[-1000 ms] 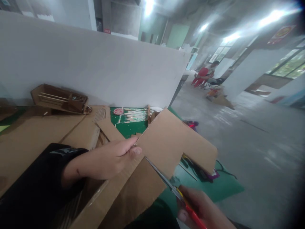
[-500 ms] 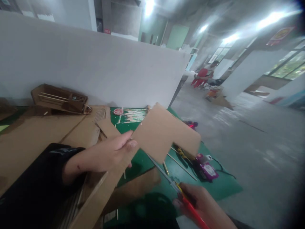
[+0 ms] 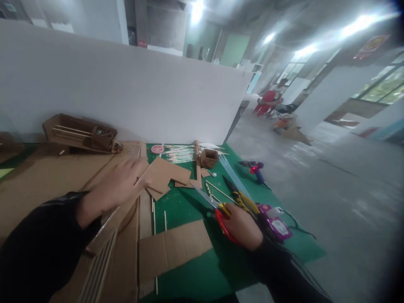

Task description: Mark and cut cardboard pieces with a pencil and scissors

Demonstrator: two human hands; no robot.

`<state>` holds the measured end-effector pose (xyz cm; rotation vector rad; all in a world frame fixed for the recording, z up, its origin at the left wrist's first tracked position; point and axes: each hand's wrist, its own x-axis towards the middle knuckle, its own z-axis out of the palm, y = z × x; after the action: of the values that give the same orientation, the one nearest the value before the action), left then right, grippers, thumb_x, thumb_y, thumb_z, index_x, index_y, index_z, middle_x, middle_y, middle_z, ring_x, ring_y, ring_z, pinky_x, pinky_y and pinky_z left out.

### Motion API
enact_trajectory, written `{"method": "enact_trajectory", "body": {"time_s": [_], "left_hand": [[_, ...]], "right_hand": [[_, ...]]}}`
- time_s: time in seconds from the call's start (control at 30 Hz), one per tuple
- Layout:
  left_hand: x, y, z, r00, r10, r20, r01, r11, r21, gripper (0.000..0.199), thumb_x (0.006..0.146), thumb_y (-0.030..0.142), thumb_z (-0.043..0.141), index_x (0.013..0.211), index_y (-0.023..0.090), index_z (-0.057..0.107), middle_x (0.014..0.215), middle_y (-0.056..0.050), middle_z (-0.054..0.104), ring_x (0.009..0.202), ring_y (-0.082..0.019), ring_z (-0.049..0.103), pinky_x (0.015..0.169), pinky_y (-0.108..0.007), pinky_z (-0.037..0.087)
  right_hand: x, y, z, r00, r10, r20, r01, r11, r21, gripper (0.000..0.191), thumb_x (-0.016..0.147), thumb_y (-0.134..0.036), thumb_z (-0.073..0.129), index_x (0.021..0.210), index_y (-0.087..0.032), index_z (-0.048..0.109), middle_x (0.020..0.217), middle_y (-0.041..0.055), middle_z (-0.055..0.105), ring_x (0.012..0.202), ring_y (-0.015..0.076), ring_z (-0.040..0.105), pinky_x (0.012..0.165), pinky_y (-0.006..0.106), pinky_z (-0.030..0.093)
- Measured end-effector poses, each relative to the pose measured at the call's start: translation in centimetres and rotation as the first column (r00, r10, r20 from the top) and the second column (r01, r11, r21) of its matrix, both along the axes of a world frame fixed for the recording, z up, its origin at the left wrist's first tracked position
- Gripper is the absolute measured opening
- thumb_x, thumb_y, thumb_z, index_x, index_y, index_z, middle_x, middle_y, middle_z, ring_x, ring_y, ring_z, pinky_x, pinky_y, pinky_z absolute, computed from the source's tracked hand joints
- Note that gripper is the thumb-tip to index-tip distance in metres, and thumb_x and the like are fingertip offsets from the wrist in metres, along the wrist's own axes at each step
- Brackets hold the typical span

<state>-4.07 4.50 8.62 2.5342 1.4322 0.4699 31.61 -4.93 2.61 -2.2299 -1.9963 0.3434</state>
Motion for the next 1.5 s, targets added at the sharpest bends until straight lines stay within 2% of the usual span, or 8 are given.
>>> {"method": "enact_trajectory", "body": {"time_s": [0.2,0.33,0.73,0.8,0.87,1.0,1.27,1.5], "left_hand": [[5.1,-8.6,-4.0,0.954,-0.289,-0.075,0.253,0.916,-0.312,0.091,0.072,0.067,0.068,0.146,0.019,0.043,0.148,-0.017,0.047,0.133,-0.041,0.043,0.109,-0.055,0.035],[6.5,-11.4,-5.7,0.961,-0.264,-0.085,0.216,0.905,-0.366,0.077,0.075,0.046,0.074,0.143,0.023,0.047,0.143,-0.014,0.053,0.128,-0.038,0.048,0.108,-0.052,0.038],[-1.6,-6.5,-1.8,0.919,-0.015,0.394,0.189,0.895,-0.405,0.067,0.082,0.028,0.064,0.144,0.033,0.042,0.151,-0.003,0.043,0.137,-0.032,0.041,0.113,-0.046,0.035],[-3.4,-5.1,-2.2,0.767,0.164,0.621,0.194,0.862,-0.468,0.057,0.083,0.032,0.063,0.138,0.029,0.051,0.142,-0.006,0.053,0.126,-0.031,0.052,0.105,-0.042,0.044],[-4.3,-4.2,-3.0,0.464,0.39,0.795,0.246,0.806,-0.539,0.056,0.08,0.04,0.065,0.132,0.023,0.057,0.128,-0.009,0.064,0.102,-0.028,0.066,0.083,-0.036,0.057],[-3.2,-3.7,-4.5,0.017,0.731,0.683,0.459,0.601,-0.655,0.047,0.087,0.041,0.052,0.124,0.013,0.064,0.12,-0.014,0.069,0.097,-0.029,0.069,0.076,-0.036,0.059],[-0.2,-2.9,-6.3,-0.141,0.771,0.621,0.516,0.593,-0.618,0.037,0.094,0.026,0.046,0.115,0.004,0.067,0.118,-0.022,0.069,0.105,-0.033,0.068,0.09,-0.048,0.056],[-0.4,-2.8,-6.6,-0.277,0.71,0.648,0.417,0.696,-0.584,0.036,0.092,0.025,0.047,0.112,0.006,0.07,0.115,-0.018,0.072,0.105,-0.03,0.069,0.096,-0.044,0.054]], "right_hand": [[-0.7,0.9,-0.6,0.999,0.051,0.014,-0.051,0.999,0.018,0.023,0.087,-0.031,0.06,0.1,-0.014,0.066,0.1,0.0136,0.071,0.092,0.0263,0.067,0.076,0.03,0.047],[-0.7,0.4,0.2,0.994,0.104,-0.024,-0.102,0.993,0.062,0.03,0.09,-0.034,0.058,0.11,-0.011,0.064,0.105,0.0159,0.07,0.096,0.0287,0.066,0.081,0.034,0.048],[-8.5,9.5,0.6,0.809,0.54,-0.232,-0.518,0.842,0.15,0.03,0.098,-0.035,0.052,0.085,-0.021,0.075,0.077,0.0013,0.072,0.074,0.0166,0.067,0.068,0.024,0.047],[-9.7,10.6,0.2,0.809,0.538,-0.239,-0.518,0.843,0.145,0.029,0.098,-0.038,0.051,0.091,-0.022,0.075,0.075,0.0,0.072,0.069,0.0153,0.066,0.063,0.023,0.046],[-11.0,10.6,-0.4,0.824,0.522,-0.219,-0.497,0.853,0.16,0.026,0.095,-0.042,0.057,0.097,-0.021,0.073,0.084,0.0019,0.073,0.074,0.0164,0.067,0.067,0.024,0.047],[-14.3,9.1,-1.5,0.886,0.451,-0.11,-0.422,0.88,0.218,0.051,0.074,-0.061,0.073,0.096,-0.016,0.068,0.105,0.0127,0.068,0.102,0.0293,0.06,0.087,0.037,0.046],[-16.7,9.0,-1.3,0.944,0.328,0.038,-0.329,0.923,0.199,0.047,0.075,-0.053,0.07,0.096,-0.011,0.064,0.101,0.0178,0.065,0.1,0.0341,0.057,0.088,0.045,0.045],[-13.7,5.7,4.2,0.936,0.346,0.061,-0.351,0.928,0.124,0.043,0.069,-0.04,0.068,0.099,-0.01,0.063,0.099,0.017,0.068,0.097,0.0345,0.061,0.083,0.042,0.048]]}}
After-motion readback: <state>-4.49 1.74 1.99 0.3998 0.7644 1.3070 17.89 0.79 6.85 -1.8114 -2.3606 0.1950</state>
